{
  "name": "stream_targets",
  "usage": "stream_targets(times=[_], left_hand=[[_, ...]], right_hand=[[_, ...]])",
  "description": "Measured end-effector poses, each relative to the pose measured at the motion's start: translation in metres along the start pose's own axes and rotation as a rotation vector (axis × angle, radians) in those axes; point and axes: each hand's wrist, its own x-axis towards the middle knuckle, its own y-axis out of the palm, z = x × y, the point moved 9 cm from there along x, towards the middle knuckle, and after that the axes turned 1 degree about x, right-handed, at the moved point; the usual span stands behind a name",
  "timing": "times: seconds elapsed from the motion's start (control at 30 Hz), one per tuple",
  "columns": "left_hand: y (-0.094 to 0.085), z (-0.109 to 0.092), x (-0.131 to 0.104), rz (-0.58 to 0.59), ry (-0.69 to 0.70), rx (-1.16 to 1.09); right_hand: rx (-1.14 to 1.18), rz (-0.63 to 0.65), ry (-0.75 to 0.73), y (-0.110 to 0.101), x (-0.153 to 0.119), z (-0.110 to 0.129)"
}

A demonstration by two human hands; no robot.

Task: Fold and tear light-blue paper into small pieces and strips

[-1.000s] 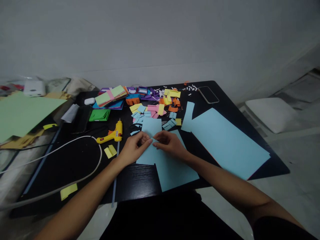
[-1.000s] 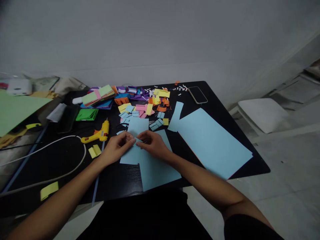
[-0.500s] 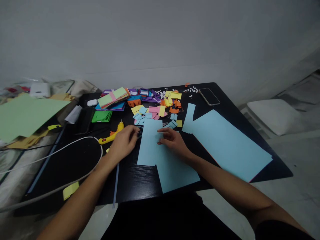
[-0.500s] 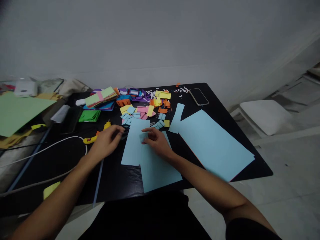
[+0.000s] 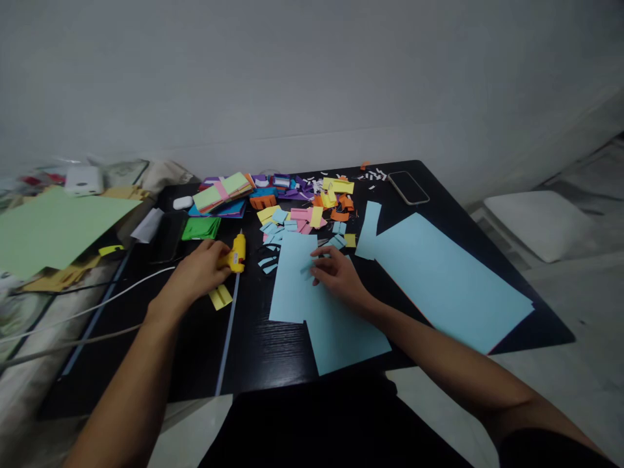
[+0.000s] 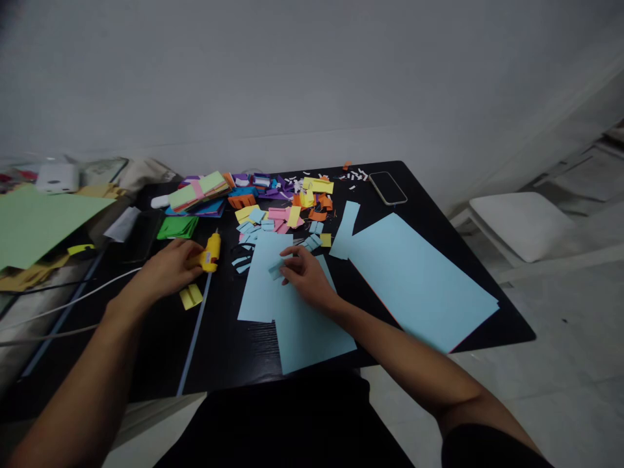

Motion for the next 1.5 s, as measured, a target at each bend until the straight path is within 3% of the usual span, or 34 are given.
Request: stream_targets(times=[0.17,0.37,0.5,0.7,0.83,1.07,1.5], left_hand=[[-0.028,-0.018,-0.007,-0.327,0.08,-0.205],[-0.016,-0.066,-0.027,-0.441,0.237,-0.435],[-0.012,-0.092,-0.037,-0.43,0.374,-0.477],[-0.024,-0.106,-0.047,-0.441,0.52,-0.518],[-0.02,-0.112,-0.049,-0.395,0.589,-0.55],[-0.014,-0.117,-0.046,-0.323,0.617,-0.538],[-0.014,-0.114,-0.042,-0.236,0.526,-0.555]], right_hand=[[-0.023,0.006,-0.021,-0.001,0.001,0.001],[0.039,0.0,-0.001,-0.002,0.002,-0.002],[0.075,-0.028,0.019,-0.005,0.002,-0.004],[0.057,-0.063,-0.005,-0.011,0.004,-0.003],[-0.001,-0.058,-0.036,-0.01,0.003,0.001],[-0.093,-0.05,-0.109,-0.004,-0.002,0.011],[-0.118,-0.085,-0.112,-0.008,-0.002,0.013]])
